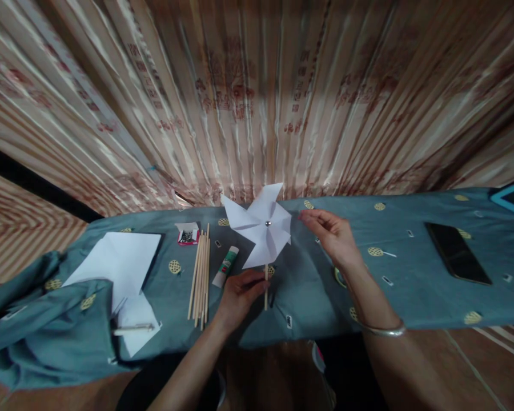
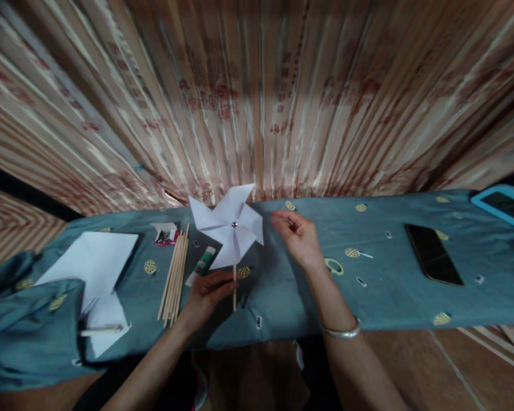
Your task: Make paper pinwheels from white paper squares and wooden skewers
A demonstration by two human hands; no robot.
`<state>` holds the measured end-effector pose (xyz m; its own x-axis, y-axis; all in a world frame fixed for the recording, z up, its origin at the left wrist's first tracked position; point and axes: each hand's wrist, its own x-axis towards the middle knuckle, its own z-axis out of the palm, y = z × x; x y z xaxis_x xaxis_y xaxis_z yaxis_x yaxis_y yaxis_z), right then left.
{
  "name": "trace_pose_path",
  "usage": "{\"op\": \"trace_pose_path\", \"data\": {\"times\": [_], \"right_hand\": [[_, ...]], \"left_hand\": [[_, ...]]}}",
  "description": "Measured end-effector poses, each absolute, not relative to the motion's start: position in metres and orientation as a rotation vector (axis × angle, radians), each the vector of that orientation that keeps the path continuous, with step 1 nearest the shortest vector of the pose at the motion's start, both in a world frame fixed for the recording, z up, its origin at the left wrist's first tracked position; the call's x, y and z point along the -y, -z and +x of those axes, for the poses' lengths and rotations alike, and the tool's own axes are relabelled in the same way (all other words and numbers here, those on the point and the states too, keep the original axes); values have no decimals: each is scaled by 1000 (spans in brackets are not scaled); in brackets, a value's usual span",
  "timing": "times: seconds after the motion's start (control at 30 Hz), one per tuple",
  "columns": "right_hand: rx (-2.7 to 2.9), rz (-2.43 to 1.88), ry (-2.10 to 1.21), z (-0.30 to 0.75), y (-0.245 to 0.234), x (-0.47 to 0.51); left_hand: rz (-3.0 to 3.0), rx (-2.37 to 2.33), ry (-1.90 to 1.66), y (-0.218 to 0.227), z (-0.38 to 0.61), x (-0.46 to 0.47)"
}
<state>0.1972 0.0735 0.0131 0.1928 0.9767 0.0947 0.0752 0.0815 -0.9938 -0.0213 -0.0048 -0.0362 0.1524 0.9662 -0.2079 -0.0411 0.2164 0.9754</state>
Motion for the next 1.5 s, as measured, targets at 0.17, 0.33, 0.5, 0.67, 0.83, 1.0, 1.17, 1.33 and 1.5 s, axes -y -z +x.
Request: {"op": "trace_pose_path", "data": {"times": [0.17,0.33,0.5,0.67,0.83,1.0,1.17,1.33,1.5], "right_hand": [[1124,-1229,-1194,189,-9,-74],[1084,-1178,-1324,182,-24,-67],[1045,-1190,-1353,180,-29,-64],[984,-1194,-1382,179,-25,-64],[957,-1181,-1378,177,-25,-64],[938,-1174,-1347,174,-24,-64],[989,-1167,-1353,177,-22,-64],[1111,-1192,-1326,185,-25,-64],[1081,-1204,-1304,193,-25,-66]], "left_hand": [[1096,-1147,-951,38,-21,5],[1151,-1189,-946,41,-22,2],[1159,-1203,-944,43,-22,3],[1161,-1216,-940,42,-23,3],[1149,-1204,-954,40,-22,2],[1155,-1206,-956,41,-22,3],[1185,-1203,-983,47,-24,2],[1191,-1213,-1013,45,-26,0],[1117,-1237,-1051,41,-26,-2]]}}
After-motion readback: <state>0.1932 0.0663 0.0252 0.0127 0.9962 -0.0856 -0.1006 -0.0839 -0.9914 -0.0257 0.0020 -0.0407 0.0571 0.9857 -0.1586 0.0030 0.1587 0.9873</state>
